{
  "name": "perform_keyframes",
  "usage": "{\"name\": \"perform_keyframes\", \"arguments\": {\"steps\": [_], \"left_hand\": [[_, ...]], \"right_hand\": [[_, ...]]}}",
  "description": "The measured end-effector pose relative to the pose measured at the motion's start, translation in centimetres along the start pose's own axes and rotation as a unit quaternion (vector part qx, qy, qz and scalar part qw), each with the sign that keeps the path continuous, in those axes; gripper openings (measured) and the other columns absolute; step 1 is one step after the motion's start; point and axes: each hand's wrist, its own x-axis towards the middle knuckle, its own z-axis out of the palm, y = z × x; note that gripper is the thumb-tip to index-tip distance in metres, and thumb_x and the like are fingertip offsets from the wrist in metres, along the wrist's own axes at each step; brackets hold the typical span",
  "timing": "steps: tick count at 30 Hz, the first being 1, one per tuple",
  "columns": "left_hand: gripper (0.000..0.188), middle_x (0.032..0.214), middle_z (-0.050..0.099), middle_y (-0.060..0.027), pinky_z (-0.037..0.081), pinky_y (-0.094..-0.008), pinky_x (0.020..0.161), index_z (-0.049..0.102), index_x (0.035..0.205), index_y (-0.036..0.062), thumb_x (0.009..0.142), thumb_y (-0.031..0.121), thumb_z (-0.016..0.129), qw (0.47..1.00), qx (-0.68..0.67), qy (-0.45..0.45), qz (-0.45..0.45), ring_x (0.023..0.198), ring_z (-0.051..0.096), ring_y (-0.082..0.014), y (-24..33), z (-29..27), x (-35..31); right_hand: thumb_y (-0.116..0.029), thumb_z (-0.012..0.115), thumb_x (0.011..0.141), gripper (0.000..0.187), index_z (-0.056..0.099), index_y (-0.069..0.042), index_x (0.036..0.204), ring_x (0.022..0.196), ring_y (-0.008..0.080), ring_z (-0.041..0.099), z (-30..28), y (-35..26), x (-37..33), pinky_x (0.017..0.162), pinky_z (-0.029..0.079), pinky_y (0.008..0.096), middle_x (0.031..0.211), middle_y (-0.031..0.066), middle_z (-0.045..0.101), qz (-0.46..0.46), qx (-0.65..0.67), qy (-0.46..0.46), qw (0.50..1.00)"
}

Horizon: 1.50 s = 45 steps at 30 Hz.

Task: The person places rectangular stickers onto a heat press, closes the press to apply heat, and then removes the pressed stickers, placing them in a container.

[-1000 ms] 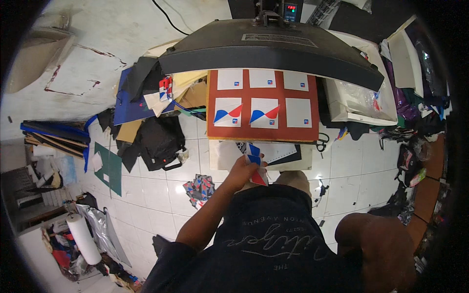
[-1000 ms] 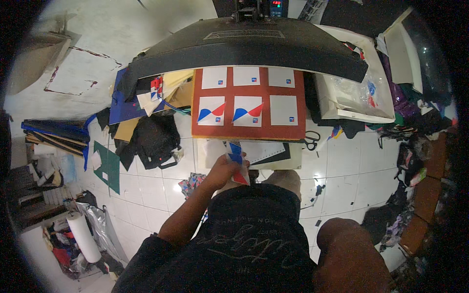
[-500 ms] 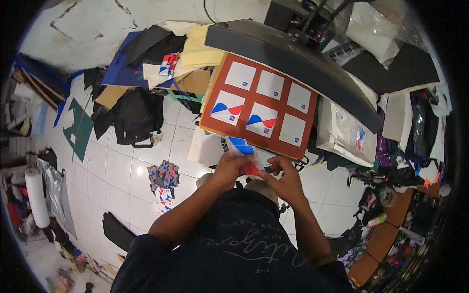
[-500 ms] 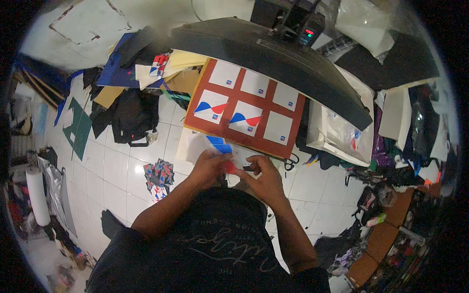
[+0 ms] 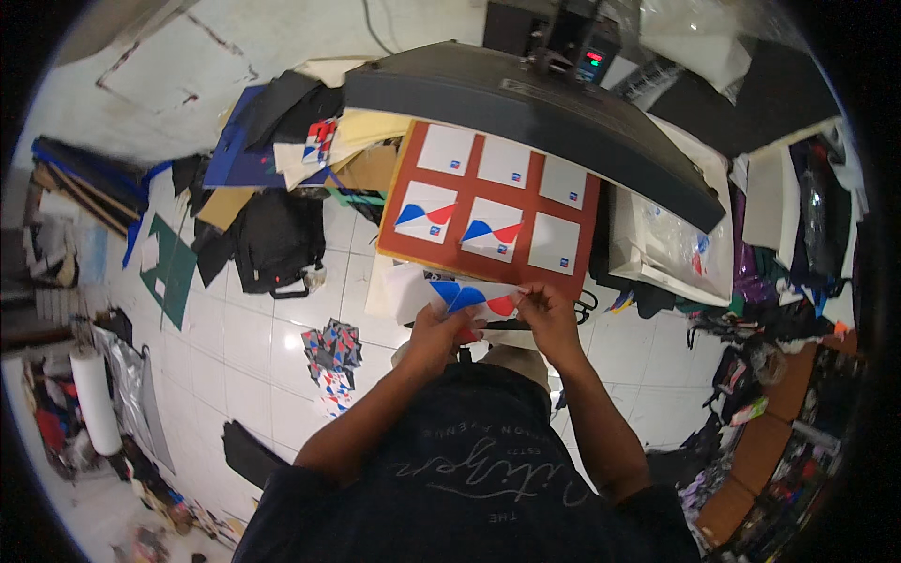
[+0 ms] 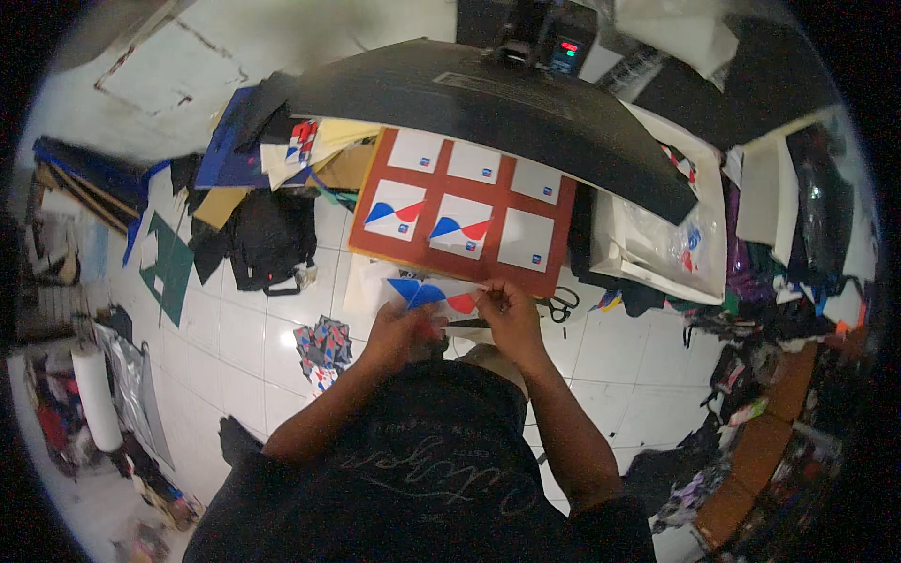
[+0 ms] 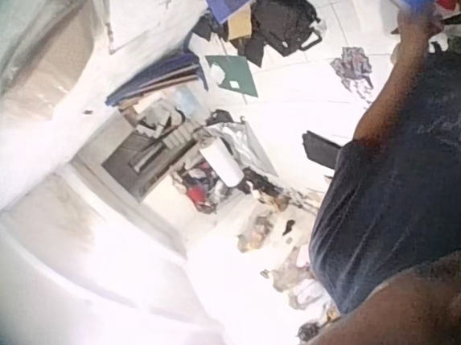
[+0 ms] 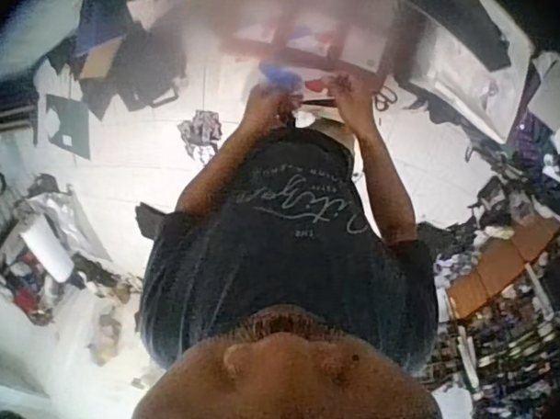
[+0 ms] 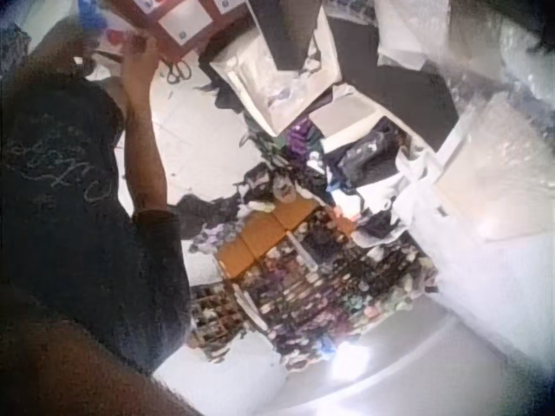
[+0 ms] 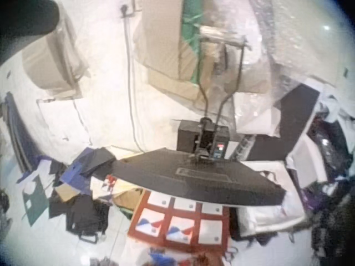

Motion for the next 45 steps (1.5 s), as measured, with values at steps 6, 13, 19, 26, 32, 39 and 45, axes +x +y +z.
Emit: {"name": "perform_keyframes", "arguments": {"steps": [6, 13, 19, 26, 32, 39, 45], "left_hand": [[0.031, 0.104, 0.067, -0.0131, 0.055, -0.0325, 0.074, 0.056, 0.122, -0.0018, 0.097, 0.016, 0.058, 0.995, 0.096, -0.021, 0.008, 0.087, 0.066, -0.0206, -1.1, 0.9, 0.8], [0.028, 0.096, 0.069, -0.0163, 0.052, -0.0342, 0.073, 0.058, 0.119, -0.0003, 0.098, 0.017, 0.054, 0.892, 0.42, -0.122, 0.118, 0.083, 0.067, -0.0215, -3.0, 0.6, 3.0], [0.035, 0.094, 0.067, -0.0251, 0.052, -0.0408, 0.076, 0.056, 0.124, 0.0046, 0.092, 0.017, 0.059, 0.777, 0.563, -0.182, 0.215, 0.087, 0.068, -0.0363, -1.9, 2.5, 4.9], [0.059, 0.104, 0.063, -0.0322, 0.048, -0.055, 0.084, 0.038, 0.143, 0.0052, 0.087, 0.017, 0.049, 0.723, 0.646, -0.175, 0.17, 0.093, 0.062, -0.0472, 0.1, 5.1, 6.1], [0.071, 0.107, 0.064, -0.0268, 0.05, -0.0517, 0.084, 0.034, 0.147, 0.0105, 0.08, 0.009, 0.057, 0.736, 0.63, -0.134, 0.208, 0.096, 0.063, -0.0423, -0.8, 5.5, 7.0], [0.076, 0.108, 0.065, -0.0257, 0.051, -0.0507, 0.084, 0.029, 0.15, 0.0106, 0.079, 0.01, 0.057, 0.741, 0.635, -0.117, 0.183, 0.096, 0.064, -0.043, -0.8, 6.6, 7.2], [0.077, 0.102, 0.066, -0.0274, 0.05, -0.0518, 0.083, 0.029, 0.15, 0.0094, 0.078, 0.009, 0.056, 0.727, 0.652, -0.112, 0.183, 0.093, 0.064, -0.0441, -1.1, 6.1, 7.8]], "right_hand": [[-0.019, 0.064, 0.095, 0.02, 0.064, -0.001, 0.102, 0.075, 0.0101, 0.058, -5.6, 1.5, 1.7, 0.067, 0.048, 0.0248, 0.083, 0.003, 0.063, -0.063, 0.038, 0.046, 0.996], [-0.02, 0.065, 0.093, 0.023, 0.066, 0.001, 0.102, 0.07, 0.0107, 0.057, -10.8, 2.4, 3.5, 0.063, 0.047, 0.0258, 0.079, 0.0041, 0.064, -0.062, 0.017, 0.141, 0.988], [-0.019, 0.067, 0.091, 0.023, 0.065, 0.002, 0.102, 0.07, 0.0088, 0.054, -12.3, 2.5, 6.2, 0.065, 0.045, 0.0235, 0.082, 0.0023, 0.063, -0.044, 0.01, 0.13, 0.99], [-0.025, 0.072, 0.088, 0.027, 0.069, 0.001, 0.096, 0.068, 0.0117, 0.058, -10.8, 3.7, 9.7, 0.064, 0.048, 0.0271, 0.079, 0.006, 0.067, -0.023, -0.062, 0.151, 0.986], [-0.024, 0.072, 0.086, 0.026, 0.07, 0.0, 0.096, 0.071, 0.0192, 0.066, -11.4, 5.5, 11.3, 0.07, 0.051, 0.0321, 0.074, 0.0109, 0.069, -0.1, -0.247, 0.172, 0.949], [-0.026, 0.071, 0.087, 0.027, 0.069, 0.0, 0.095, 0.075, 0.0212, 0.067, -11.2, 5.5, 12.0, 0.07, 0.052, 0.0343, 0.083, 0.0127, 0.071, -0.088, -0.218, 0.147, 0.961], [-0.032, 0.073, 0.084, 0.034, 0.069, -0.002, 0.099, 0.082, 0.0292, 0.07, -11.2, 5.7, 12.4, 0.074, 0.053, 0.0376, 0.09, 0.0155, 0.071, -0.064, -0.255, 0.168, 0.95]]}}
